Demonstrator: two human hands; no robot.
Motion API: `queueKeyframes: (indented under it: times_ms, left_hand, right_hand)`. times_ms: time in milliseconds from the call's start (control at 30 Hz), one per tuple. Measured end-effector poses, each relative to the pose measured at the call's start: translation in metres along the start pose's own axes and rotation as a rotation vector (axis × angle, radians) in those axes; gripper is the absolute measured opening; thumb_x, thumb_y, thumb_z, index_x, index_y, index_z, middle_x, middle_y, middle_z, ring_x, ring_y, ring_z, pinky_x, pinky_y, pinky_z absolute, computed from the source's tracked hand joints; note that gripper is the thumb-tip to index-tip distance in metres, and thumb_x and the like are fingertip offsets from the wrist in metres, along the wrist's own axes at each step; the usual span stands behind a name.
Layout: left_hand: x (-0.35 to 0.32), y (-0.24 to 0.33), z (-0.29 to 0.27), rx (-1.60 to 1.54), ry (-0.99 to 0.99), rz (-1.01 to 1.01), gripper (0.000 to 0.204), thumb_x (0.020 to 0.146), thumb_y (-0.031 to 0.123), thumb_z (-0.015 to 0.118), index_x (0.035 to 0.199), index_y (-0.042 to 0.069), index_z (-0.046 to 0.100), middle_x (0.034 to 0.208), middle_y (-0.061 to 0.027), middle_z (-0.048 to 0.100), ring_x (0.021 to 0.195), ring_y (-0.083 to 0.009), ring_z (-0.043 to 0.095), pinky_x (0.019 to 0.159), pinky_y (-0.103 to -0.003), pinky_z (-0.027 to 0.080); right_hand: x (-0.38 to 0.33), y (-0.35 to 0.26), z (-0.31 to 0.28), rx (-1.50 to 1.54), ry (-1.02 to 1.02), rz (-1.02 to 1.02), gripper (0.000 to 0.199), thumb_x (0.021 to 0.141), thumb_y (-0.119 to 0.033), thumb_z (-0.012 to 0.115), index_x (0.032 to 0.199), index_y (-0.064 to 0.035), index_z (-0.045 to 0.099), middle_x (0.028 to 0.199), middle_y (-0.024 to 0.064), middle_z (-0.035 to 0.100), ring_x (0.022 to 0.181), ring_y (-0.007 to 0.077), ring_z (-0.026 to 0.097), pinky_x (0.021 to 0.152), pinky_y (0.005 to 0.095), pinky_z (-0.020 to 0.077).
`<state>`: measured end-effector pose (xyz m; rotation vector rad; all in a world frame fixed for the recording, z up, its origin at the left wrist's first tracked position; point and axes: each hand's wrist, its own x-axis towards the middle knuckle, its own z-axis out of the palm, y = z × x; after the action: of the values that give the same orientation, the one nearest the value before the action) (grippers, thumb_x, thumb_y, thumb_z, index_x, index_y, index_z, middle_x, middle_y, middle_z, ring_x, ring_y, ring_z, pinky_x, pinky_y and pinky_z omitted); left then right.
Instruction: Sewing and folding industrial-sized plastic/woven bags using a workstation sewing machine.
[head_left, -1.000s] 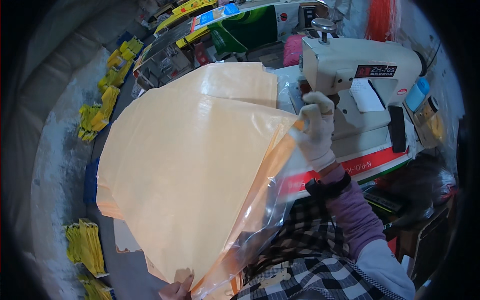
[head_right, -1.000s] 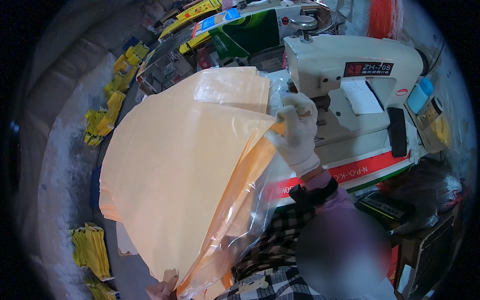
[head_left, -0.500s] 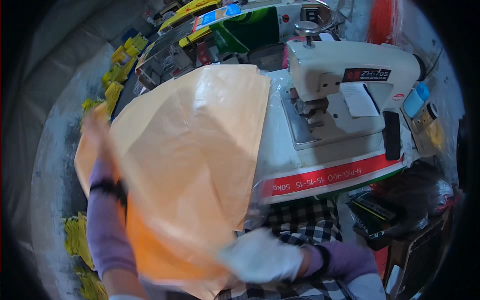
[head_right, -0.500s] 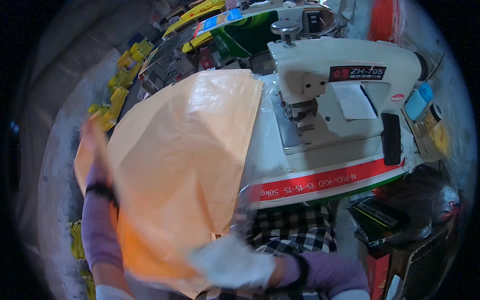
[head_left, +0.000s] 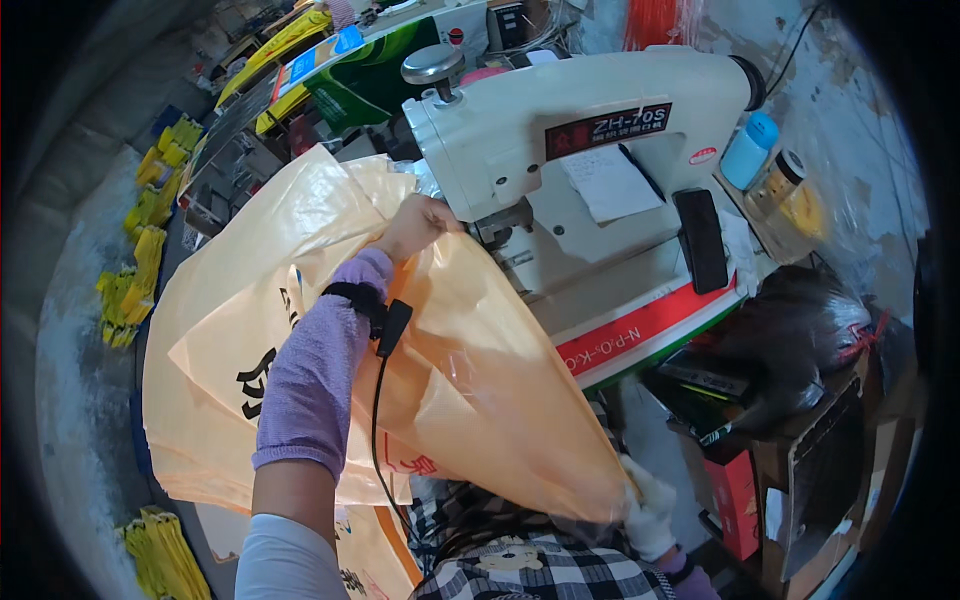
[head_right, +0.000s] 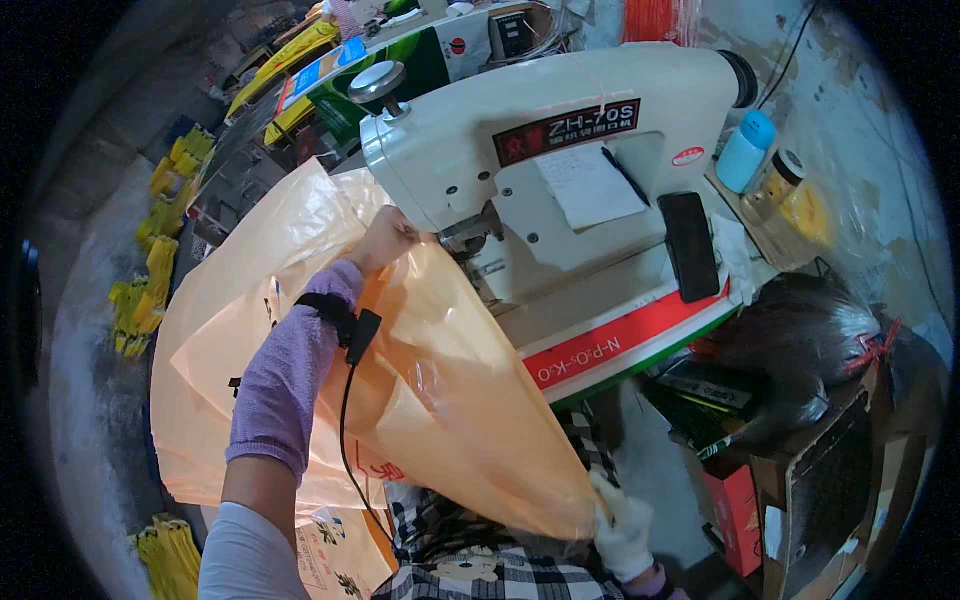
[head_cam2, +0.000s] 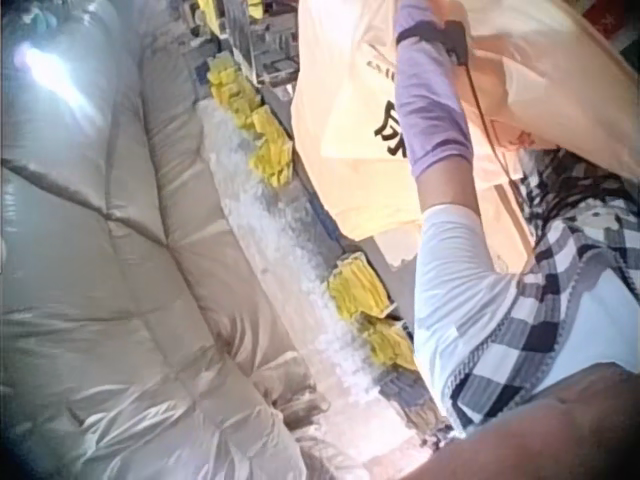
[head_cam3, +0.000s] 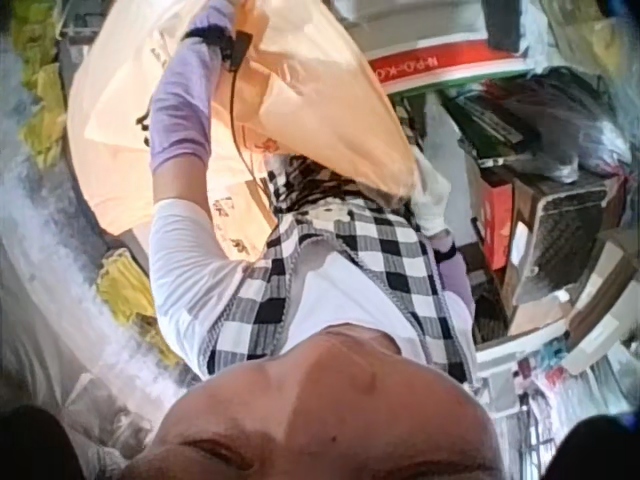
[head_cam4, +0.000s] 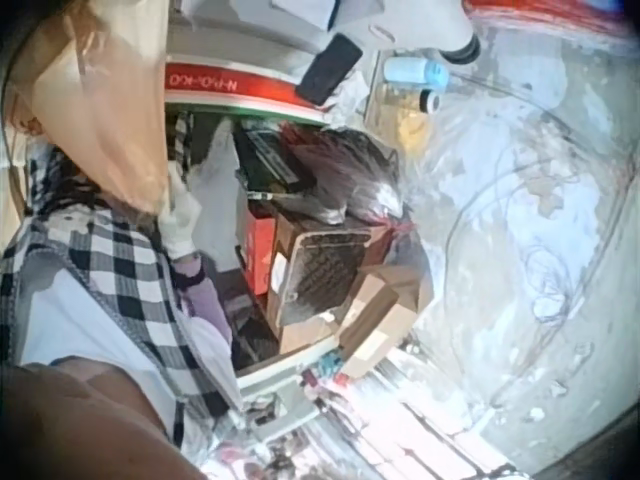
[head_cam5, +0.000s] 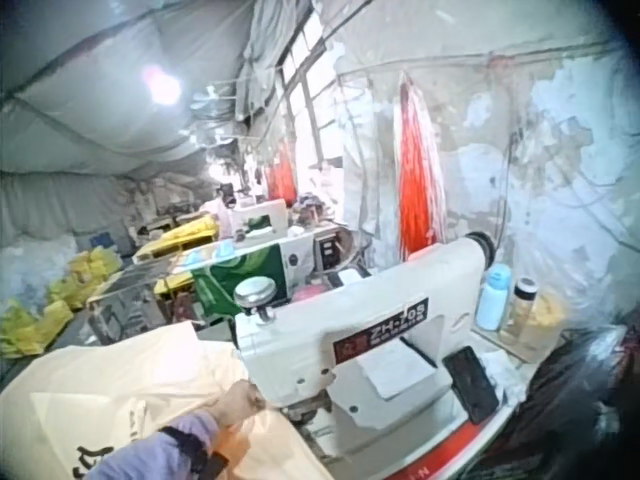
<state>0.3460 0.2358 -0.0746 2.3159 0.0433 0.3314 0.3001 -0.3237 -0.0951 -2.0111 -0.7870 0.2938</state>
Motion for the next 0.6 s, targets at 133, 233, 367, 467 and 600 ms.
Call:
queueKeyframes:
  times_ms: [133, 233, 367, 467, 600]
  left_hand:
    - [0.002, 0.024, 0.021, 0.240, -0.031, 0.024, 0.030, 0.066, -0.009, 0.058, 0.085, 0.007, 0.073, 0.078, -0.0092, 0.069, 0.074, -0.0314, 0.066, 0.069, -0.036, 0.054]
    - [-0.015, 0.020, 0.028, 0.387, 0.051, 0.115, 0.036, 0.064, -0.008, 0.058, 0.089, 0.012, 0.074, 0.084, -0.0056, 0.069, 0.079, -0.0279, 0.067, 0.071, -0.035, 0.055]
    - [-0.023, 0.034, 0.017, 0.729, 0.067, 0.370, 0.041, 0.067, 0.000, 0.061, 0.100, 0.021, 0.074, 0.091, -0.0031, 0.068, 0.084, -0.0247, 0.066, 0.071, -0.035, 0.054]
    - [-0.023, 0.054, 0.007, 0.949, -0.198, 0.215, 0.038, 0.072, 0.008, 0.062, 0.103, 0.026, 0.073, 0.084, -0.0029, 0.067, 0.081, -0.0253, 0.066, 0.067, -0.037, 0.053]
    - [-0.017, 0.054, 0.012, 0.819, -0.255, 0.304, 0.034, 0.073, 0.012, 0.065, 0.104, 0.024, 0.072, 0.078, -0.0066, 0.067, 0.068, -0.0299, 0.064, 0.062, -0.041, 0.053]
  right_hand:
    - [-0.004, 0.024, -0.007, -0.418, -0.194, -0.209, 0.040, 0.075, -0.003, 0.059, 0.112, -0.0170, 0.070, 0.068, 0.0085, 0.064, 0.049, 0.0285, 0.056, 0.045, 0.0372, 0.0451]
    - [0.009, 0.060, 0.035, -0.192, -0.067, -0.252, 0.043, 0.077, 0.001, 0.059, 0.114, -0.0194, 0.070, 0.067, 0.0099, 0.064, 0.052, 0.0281, 0.059, 0.048, 0.0373, 0.0475]
    - [0.010, 0.051, 0.031, 0.114, -0.168, 0.070, 0.033, 0.081, 0.000, 0.058, 0.105, -0.0147, 0.074, 0.085, 0.0148, 0.070, 0.065, 0.0303, 0.066, 0.058, 0.0331, 0.0525]
    - [-0.003, 0.048, 0.020, 0.181, -0.173, 0.058, 0.029, 0.081, -0.004, 0.060, 0.103, -0.0152, 0.075, 0.086, 0.0182, 0.068, 0.068, 0.0302, 0.068, 0.062, 0.0331, 0.0537]
    - [-0.016, 0.039, 0.009, 0.137, -0.319, 0.165, 0.026, 0.081, -0.013, 0.062, 0.104, -0.0158, 0.074, 0.080, 0.0196, 0.066, 0.063, 0.0303, 0.067, 0.063, 0.0351, 0.0534]
